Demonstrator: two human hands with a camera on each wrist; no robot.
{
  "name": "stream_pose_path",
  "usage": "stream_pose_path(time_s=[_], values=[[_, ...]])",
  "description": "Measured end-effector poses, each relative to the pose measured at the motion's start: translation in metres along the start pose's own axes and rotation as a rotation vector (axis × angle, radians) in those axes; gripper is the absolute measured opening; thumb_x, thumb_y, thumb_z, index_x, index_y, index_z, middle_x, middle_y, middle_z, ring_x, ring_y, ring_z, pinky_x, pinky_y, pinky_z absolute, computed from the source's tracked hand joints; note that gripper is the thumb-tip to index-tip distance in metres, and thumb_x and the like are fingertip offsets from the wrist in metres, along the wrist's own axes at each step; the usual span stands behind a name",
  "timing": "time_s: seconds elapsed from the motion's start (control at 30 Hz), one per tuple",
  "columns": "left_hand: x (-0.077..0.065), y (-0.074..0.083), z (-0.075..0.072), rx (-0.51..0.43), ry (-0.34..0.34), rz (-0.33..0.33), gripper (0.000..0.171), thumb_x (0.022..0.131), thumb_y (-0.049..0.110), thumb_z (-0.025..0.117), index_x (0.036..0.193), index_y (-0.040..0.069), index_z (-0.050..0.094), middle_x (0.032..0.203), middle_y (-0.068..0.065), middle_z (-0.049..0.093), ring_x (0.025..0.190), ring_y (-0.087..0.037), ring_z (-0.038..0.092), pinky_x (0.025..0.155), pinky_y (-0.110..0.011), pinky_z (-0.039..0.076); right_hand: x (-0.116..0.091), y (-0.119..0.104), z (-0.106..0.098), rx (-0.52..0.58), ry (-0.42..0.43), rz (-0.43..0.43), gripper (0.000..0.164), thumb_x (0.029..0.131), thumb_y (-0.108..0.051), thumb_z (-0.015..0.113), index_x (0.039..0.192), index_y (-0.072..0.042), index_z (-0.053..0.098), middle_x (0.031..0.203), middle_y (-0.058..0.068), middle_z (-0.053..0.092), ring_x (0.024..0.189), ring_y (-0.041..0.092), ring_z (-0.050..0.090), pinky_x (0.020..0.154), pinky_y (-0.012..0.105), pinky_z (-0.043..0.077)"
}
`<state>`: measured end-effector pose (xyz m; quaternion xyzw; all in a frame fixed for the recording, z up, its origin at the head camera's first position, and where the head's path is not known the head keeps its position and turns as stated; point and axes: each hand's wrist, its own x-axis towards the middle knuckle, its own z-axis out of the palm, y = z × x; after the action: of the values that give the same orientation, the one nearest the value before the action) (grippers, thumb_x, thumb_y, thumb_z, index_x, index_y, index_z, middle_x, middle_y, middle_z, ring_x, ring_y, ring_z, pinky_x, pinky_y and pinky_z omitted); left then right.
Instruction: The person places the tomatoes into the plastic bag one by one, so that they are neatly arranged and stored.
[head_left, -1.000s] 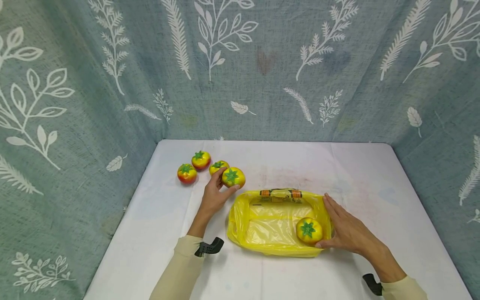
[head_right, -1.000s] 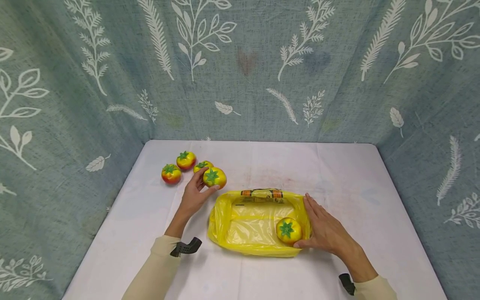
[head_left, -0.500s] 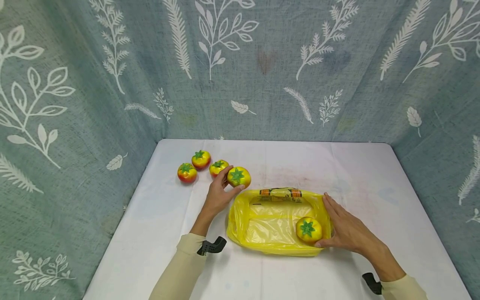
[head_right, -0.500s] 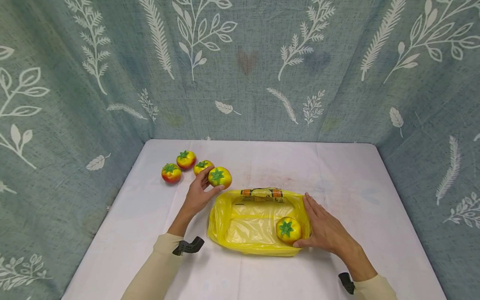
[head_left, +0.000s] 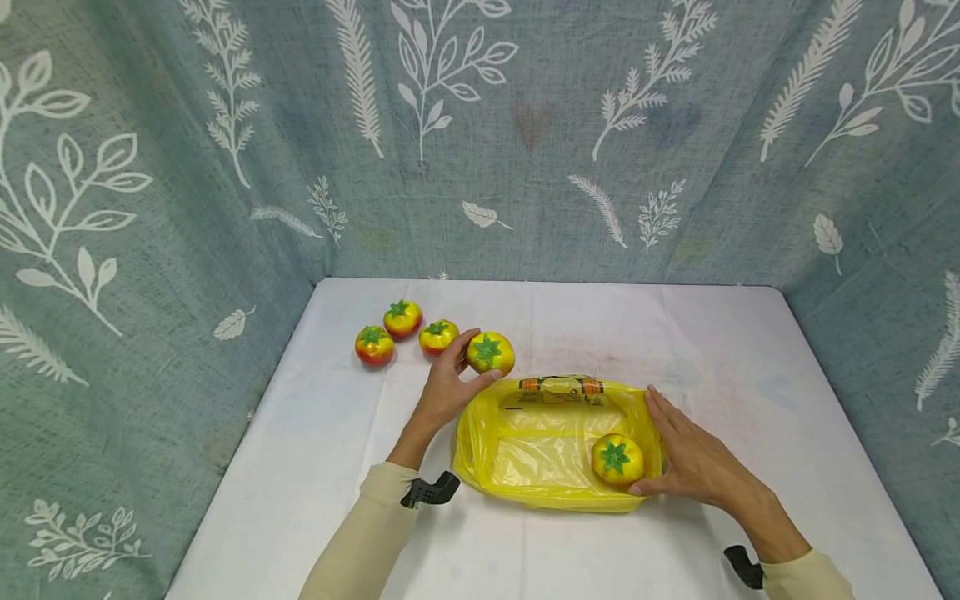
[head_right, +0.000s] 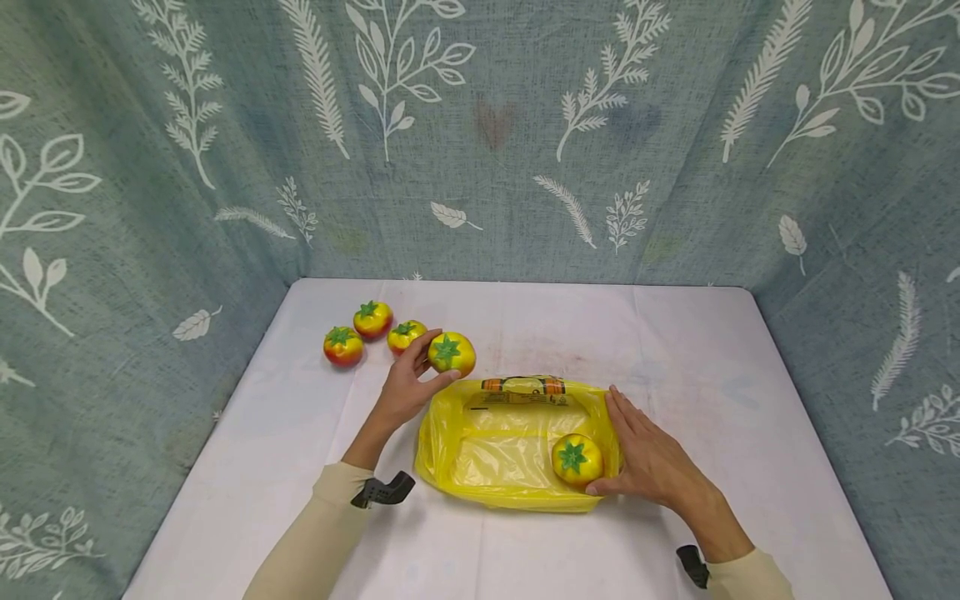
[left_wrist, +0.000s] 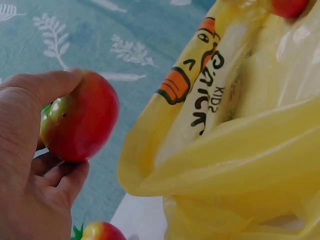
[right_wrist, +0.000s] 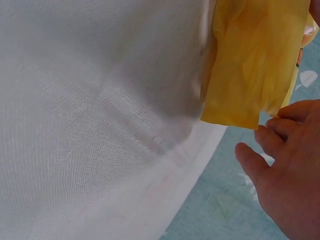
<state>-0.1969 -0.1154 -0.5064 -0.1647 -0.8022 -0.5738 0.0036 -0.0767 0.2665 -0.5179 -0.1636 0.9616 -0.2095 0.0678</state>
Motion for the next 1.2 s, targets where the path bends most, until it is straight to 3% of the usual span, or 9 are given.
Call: stream_pose_path(time_s=[0.53, 0.93, 1.2], values=[[-0.004, 0.008, 0.016, 0.006, -0.089, -0.003, 0.075, 0.089, 0.026, 0.08, 0.152, 0.007, 0.042, 0.148, -0.01, 0.051, 0.134, -0.022, 0.052, 0.112, -0.041, 0.041, 0.0, 0.0, 0.001, 0.003, 0.008, 0.006, 0.141, 0.063, -0.076, 0.08, 0.161, 0.001, 0.012, 0.166, 0.023, 0.014, 0.144, 0.047, 0.03, 0.108, 0.065, 0.036], [-0.002, 0.013, 0.029, -0.021, -0.16, 0.047, 0.075, 0.089, 0.021, 0.08, 0.151, 0.002, 0.041, 0.144, -0.011, 0.054, 0.128, -0.022, 0.055, 0.11, -0.04, 0.044, 0.001, 0.0, 0.001, 0.003, 0.005, 0.018, 0.142, 0.063, -0.077, 0.08, 0.161, 0.0, 0.011, 0.166, 0.023, 0.014, 0.143, 0.048, 0.031, 0.108, 0.065, 0.036], [0.001, 0.014, 0.035, -0.026, -0.172, 0.068, 0.075, 0.088, 0.021, 0.081, 0.15, 0.005, 0.042, 0.143, -0.009, 0.056, 0.126, -0.021, 0.056, 0.109, -0.039, 0.044, 0.0, -0.001, 0.0, -0.001, 0.013, 0.018, 0.142, 0.063, -0.079, 0.077, 0.161, 0.0, 0.012, 0.165, 0.023, 0.015, 0.143, 0.048, 0.032, 0.107, 0.066, 0.037]])
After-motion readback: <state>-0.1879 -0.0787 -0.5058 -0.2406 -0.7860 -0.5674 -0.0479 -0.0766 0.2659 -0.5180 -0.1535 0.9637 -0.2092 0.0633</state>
